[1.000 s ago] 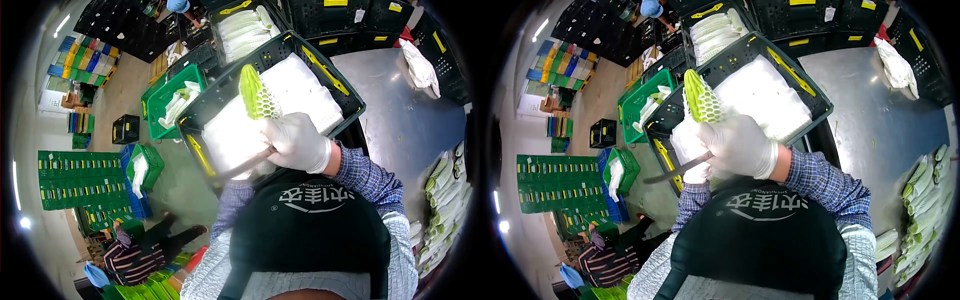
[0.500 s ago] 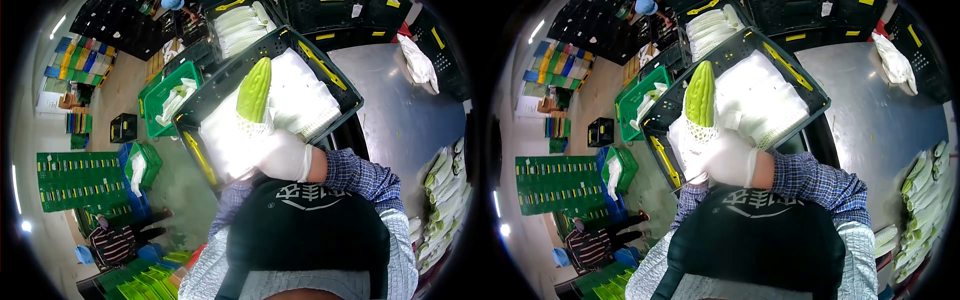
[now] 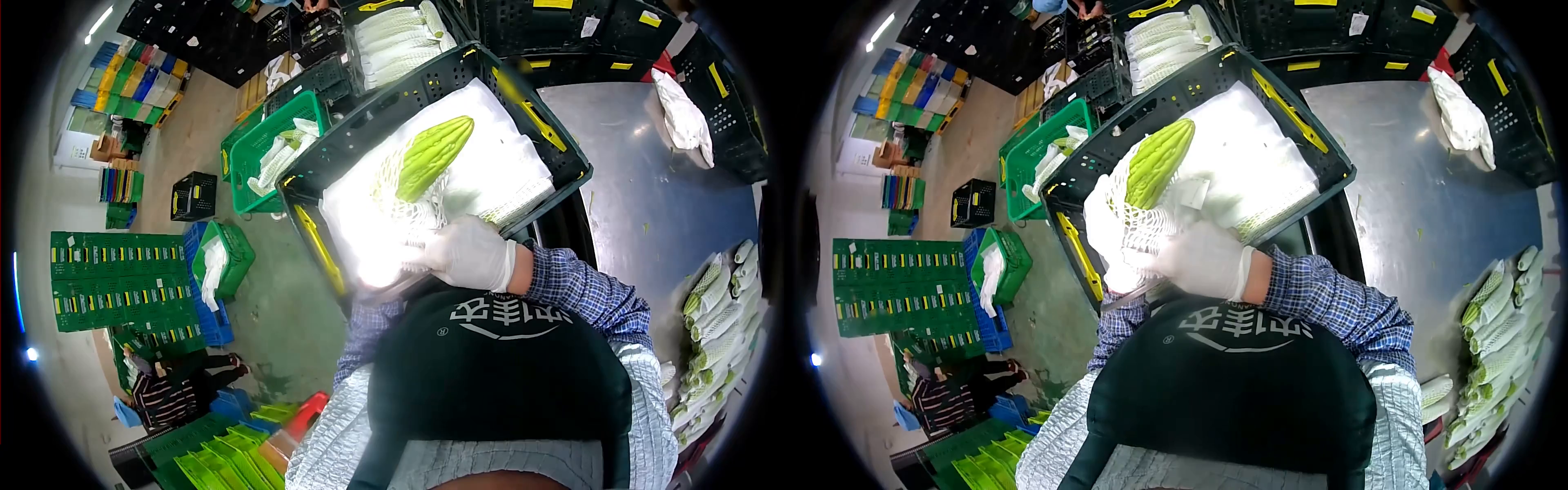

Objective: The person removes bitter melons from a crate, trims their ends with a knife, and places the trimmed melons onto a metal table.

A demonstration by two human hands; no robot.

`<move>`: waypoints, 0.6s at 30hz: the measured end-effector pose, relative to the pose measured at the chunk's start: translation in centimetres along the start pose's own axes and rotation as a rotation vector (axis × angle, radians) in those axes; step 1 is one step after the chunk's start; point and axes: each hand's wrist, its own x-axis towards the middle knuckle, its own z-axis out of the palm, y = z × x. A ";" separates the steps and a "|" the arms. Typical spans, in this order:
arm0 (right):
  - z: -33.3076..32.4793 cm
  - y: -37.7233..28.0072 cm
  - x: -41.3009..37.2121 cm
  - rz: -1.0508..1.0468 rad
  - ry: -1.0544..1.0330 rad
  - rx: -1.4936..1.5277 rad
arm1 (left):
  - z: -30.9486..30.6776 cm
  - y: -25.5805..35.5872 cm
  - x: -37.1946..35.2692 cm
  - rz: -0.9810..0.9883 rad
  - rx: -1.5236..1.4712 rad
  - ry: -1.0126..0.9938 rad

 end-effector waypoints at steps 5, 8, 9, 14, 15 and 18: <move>0.5 0.2 0.2 -0.071 0.230 0.073 | -0.4 -0.1 0.3 0.019 0.094 0.022; -0.7 -0.6 -0.5 0.075 0.139 0.092 | -1.2 -0.4 0.8 0.046 0.266 0.031; -1.1 -0.6 -0.4 0.121 0.247 0.155 | -1.7 -0.3 1.0 0.047 0.333 0.020; -3.0 1.6 -1.4 0.231 0.519 0.216 | -8.2 4.0 4.5 -0.280 0.298 -0.180; -2.6 2.1 -1.8 0.255 0.558 0.212 | -11.6 3.4 6.4 -0.319 -0.238 -0.021; -1.6 3.7 -3.5 0.412 0.523 0.210 | -17.7 5.2 11.9 0.006 -0.803 0.154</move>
